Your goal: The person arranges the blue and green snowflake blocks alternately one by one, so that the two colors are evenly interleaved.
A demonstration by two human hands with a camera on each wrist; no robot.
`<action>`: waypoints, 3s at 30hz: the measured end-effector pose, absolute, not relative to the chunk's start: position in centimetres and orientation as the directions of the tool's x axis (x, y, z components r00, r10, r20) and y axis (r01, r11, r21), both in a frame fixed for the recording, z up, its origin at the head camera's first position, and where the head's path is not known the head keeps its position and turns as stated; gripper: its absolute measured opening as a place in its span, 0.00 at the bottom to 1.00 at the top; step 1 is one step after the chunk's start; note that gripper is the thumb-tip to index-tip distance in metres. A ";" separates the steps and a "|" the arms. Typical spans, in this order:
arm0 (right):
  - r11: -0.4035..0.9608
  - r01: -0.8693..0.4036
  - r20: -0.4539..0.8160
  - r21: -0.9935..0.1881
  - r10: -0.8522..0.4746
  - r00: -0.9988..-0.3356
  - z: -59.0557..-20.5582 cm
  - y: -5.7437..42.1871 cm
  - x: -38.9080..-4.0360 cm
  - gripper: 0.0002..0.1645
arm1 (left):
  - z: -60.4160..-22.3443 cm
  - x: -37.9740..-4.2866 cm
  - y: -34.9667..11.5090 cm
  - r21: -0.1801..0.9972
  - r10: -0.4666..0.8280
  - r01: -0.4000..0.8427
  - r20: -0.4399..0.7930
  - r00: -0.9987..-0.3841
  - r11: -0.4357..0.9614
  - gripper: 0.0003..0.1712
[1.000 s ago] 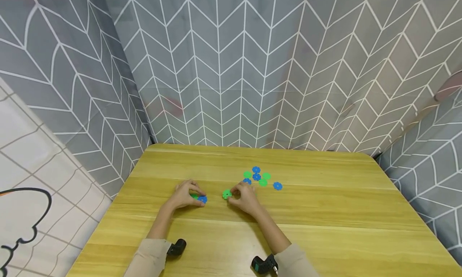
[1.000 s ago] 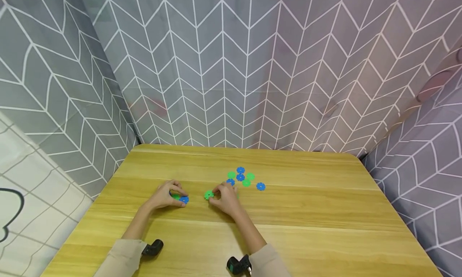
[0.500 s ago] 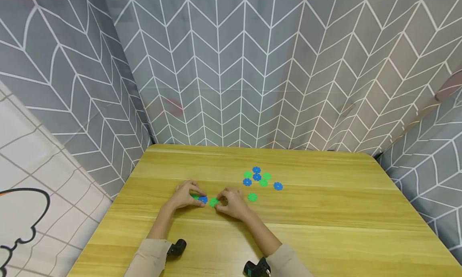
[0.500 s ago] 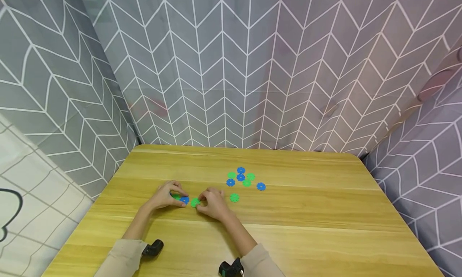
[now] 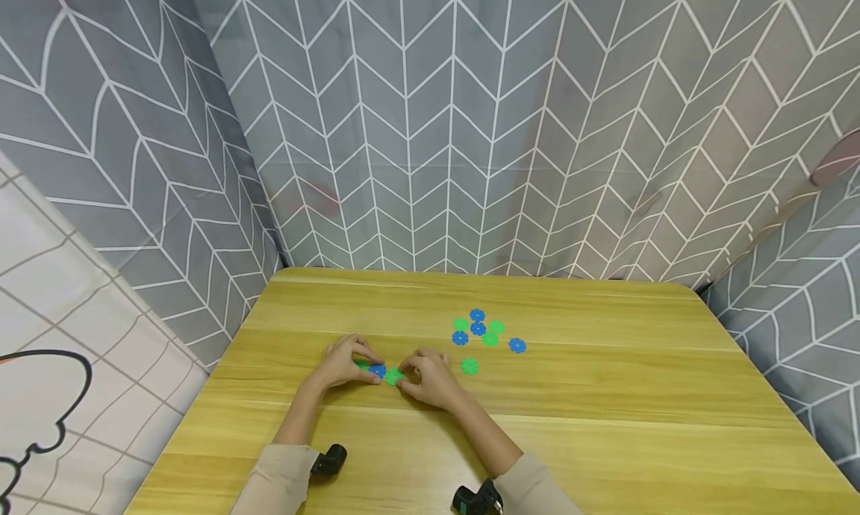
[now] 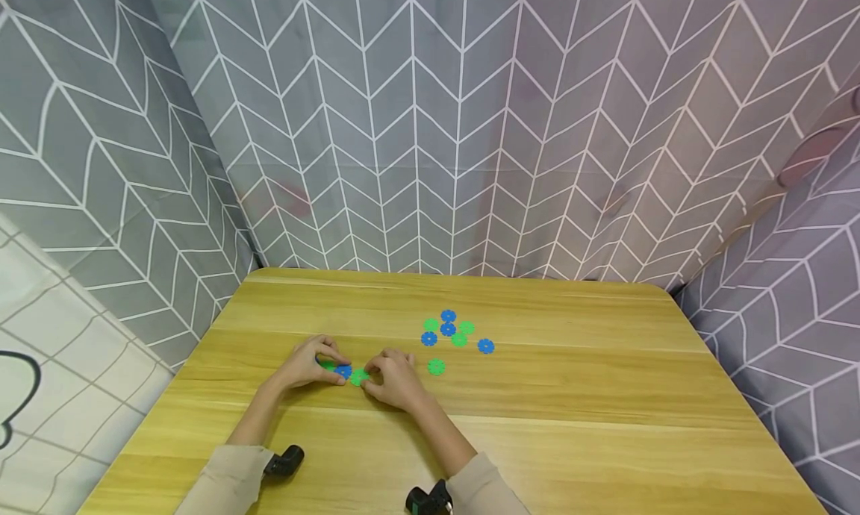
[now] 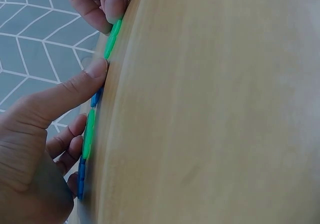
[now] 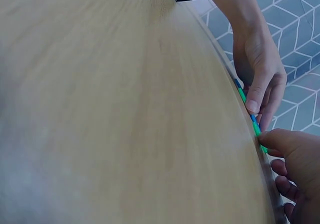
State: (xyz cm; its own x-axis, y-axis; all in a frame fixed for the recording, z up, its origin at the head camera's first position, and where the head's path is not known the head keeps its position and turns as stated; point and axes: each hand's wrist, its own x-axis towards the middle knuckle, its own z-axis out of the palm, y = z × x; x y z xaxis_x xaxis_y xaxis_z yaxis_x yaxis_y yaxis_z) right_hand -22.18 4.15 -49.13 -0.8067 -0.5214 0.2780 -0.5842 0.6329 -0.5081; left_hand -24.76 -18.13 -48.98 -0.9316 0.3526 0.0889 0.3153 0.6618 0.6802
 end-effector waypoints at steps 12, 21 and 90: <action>0.621 -0.569 0.346 -0.540 -0.452 -0.822 -49.4 6.2 -22.3 0.17 | -49.1 -24.8 -18.2 0.676 0.354 0.319 0.091 -0.931 0.665 0.18; 0.726 -0.390 0.303 -0.566 -0.256 -0.918 -49.1 12.1 -23.3 0.19 | -49.0 -24.8 -18.3 0.678 0.363 0.326 0.094 -0.927 0.659 0.17; 0.768 -0.354 0.246 -0.534 -0.260 -0.934 -49.1 12.0 -26.2 0.17 | -49.1 -24.9 -18.4 0.680 0.361 0.326 0.096 -0.928 0.657 0.16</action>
State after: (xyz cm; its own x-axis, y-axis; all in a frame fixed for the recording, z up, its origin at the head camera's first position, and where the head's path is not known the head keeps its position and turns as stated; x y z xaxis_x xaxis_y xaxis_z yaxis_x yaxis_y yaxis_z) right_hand -26.17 12.04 -49.08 -0.9339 -0.2600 0.2455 -0.3541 0.7676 -0.5343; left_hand -24.93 -18.40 -49.10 -0.9276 0.3611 0.0959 0.3259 0.6567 0.6801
